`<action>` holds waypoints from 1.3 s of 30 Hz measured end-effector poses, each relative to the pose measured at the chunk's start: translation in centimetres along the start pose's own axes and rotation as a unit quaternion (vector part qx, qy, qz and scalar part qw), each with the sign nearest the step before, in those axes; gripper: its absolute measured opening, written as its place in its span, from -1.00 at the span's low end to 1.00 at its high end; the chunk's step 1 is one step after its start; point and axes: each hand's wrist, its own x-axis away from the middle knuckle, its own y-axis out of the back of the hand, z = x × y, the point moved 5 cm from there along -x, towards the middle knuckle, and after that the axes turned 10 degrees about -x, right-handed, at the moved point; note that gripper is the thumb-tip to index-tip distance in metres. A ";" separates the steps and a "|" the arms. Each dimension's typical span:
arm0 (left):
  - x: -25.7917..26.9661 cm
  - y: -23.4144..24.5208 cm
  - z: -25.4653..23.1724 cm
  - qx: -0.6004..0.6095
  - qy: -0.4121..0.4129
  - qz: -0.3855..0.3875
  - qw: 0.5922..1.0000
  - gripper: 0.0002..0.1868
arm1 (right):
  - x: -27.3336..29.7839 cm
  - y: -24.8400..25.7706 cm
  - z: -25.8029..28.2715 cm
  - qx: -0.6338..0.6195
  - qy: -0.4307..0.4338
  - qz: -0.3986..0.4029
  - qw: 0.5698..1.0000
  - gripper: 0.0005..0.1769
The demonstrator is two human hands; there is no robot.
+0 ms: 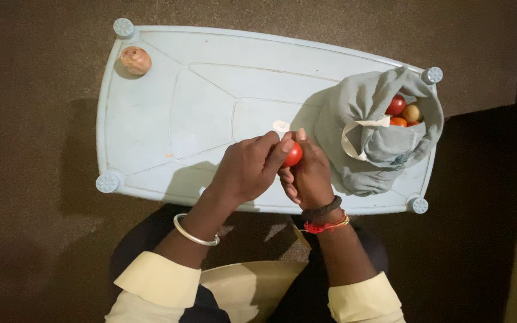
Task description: The person takes an onion, several tomatoes, and a potato one at a time out of a grey cloth bag and places them on a small white plastic table.
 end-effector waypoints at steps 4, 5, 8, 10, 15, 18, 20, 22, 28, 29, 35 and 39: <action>0.1 -0.5 0.8 0.002 0.025 0.010 1.000 -0.33 | -0.3 0.2 -0.8 -0.001 0.025 0.046 0.999 -0.37; 0.2 -0.7 1.1 0.028 0.038 0.017 0.999 -0.31 | -0.4 0.3 -0.9 0.000 0.038 0.057 0.998 -0.36; -0.1 -1.5 2.3 0.079 0.125 0.053 0.988 -0.23 | -0.7 0.6 -0.9 0.067 0.100 0.057 0.991 -0.35; -0.2 -1.7 3.0 0.089 0.164 0.051 0.981 -0.20 | -0.7 0.7 -0.8 0.081 0.121 0.067 0.987 -0.38; -0.3 -1.1 3.7 0.021 0.187 -0.008 0.982 -0.20 | -0.3 0.0 -0.5 0.038 0.092 0.094 0.991 -0.53; -0.5 -0.8 3.1 -0.009 0.149 -0.031 0.988 -0.20 | 0.1 0.0 0.0 0.050 0.079 0.088 0.992 -0.59; -0.6 -0.5 2.8 -0.005 0.141 -0.026 0.990 -0.21 | -0.1 0.1 0.2 0.068 0.097 0.097 0.988 -0.62; -0.6 -0.3 2.7 -0.002 0.153 0.001 0.988 -0.20 | -0.3 0.4 0.5 0.086 0.127 0.113 0.982 -0.64; -0.6 -0.3 2.4 0.042 0.198 0.095 0.975 -0.19 | -0.1 0.4 1.7 0.145 0.225 0.170 0.948 -0.60; -0.7 -0.3 2.4 0.046 0.194 0.090 0.976 -0.20 | 0.1 0.4 1.9 0.155 0.230 0.170 0.946 -0.57; -0.4 -0.5 2.1 0.082 0.157 0.056 0.983 -0.22 | 0.4 0.0 2.3 0.123 0.274 0.192 0.934 -0.40; -0.4 -0.8 2.2 0.091 0.118 0.046 0.988 -0.30 | 0.0 0.4 2.0 0.163 0.259 0.190 0.933 -0.39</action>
